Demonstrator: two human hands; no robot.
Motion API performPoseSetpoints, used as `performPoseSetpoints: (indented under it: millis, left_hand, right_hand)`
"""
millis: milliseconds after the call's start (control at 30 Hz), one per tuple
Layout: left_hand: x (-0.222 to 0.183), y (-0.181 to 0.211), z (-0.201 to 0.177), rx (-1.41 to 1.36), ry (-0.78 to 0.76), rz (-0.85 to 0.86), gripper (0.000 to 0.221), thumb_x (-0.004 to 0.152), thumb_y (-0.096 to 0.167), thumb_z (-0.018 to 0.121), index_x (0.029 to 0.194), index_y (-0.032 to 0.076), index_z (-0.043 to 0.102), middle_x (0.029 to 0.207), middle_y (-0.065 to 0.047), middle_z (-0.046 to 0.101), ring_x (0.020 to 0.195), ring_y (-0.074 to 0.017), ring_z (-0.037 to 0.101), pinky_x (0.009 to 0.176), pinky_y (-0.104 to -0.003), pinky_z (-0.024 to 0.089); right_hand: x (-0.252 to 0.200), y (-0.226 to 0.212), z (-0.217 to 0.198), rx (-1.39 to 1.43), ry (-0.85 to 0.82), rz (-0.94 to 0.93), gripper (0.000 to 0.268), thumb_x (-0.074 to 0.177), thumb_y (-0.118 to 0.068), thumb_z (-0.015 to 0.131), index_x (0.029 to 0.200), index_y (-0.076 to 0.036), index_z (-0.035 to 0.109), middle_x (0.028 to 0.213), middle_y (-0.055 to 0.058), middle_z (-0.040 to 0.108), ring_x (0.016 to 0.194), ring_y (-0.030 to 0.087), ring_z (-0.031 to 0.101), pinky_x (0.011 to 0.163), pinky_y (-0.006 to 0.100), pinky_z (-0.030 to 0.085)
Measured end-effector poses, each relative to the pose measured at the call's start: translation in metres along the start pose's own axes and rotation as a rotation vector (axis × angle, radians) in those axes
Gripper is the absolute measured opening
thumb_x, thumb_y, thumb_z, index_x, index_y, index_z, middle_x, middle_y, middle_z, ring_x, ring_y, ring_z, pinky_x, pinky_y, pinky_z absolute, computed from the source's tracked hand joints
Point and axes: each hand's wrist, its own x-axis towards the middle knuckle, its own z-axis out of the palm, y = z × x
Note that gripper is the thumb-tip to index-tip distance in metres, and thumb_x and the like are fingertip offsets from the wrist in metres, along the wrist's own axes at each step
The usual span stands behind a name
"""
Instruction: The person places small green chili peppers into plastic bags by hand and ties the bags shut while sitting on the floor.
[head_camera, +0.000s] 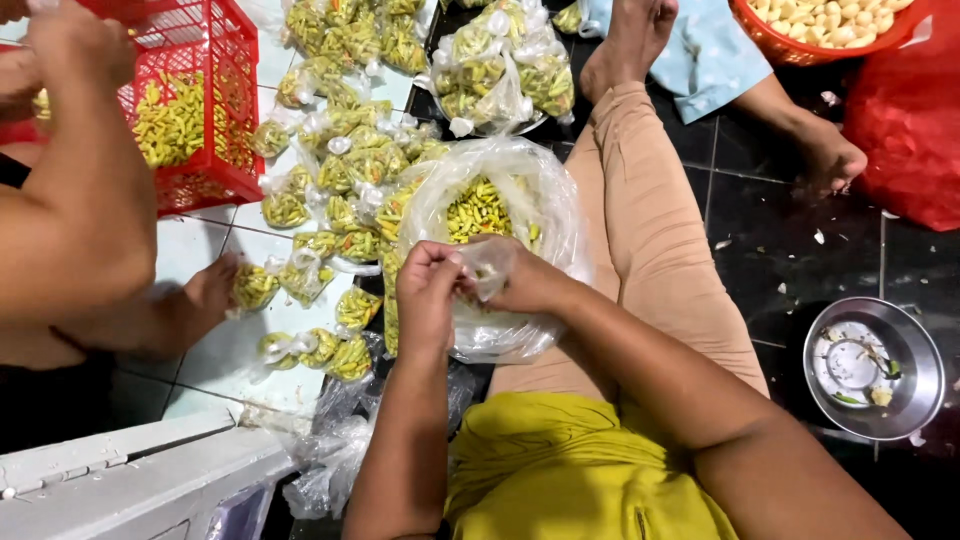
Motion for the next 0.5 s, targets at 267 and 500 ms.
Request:
performPoseSetpoints:
  millis: [267,500]
  left_hand:
    - [-0.008,0.039,-0.001,0.365,-0.602,0.186,0.090,0.076,0.046,0.085,0.144,0.002,0.045,0.132,-0.025,0.057,0.127,-0.0400,0.050,0.100,-0.058,0.046]
    - [-0.063,-0.011,-0.007,0.207,-0.666,-0.142,0.066,0.087,0.006,0.079,0.145,0.002,0.047,0.132,-0.018,0.064,0.120,-0.0252,0.059,0.101,-0.043,0.053]
  right_hand:
    - [-0.026,-0.031,-0.012,0.520,0.306,0.173,0.040,0.079,-0.020,0.080,0.113,-0.003,0.070,0.108,0.017,0.065,0.098,0.032,0.055,0.087,0.043,0.044]
    - [-0.054,-0.036,-0.032,0.912,0.570,0.321,0.018,0.088,-0.021,0.079,0.095,-0.004,0.077,0.083,0.008,0.073,0.070,0.016,0.062,0.061,0.032,0.054]
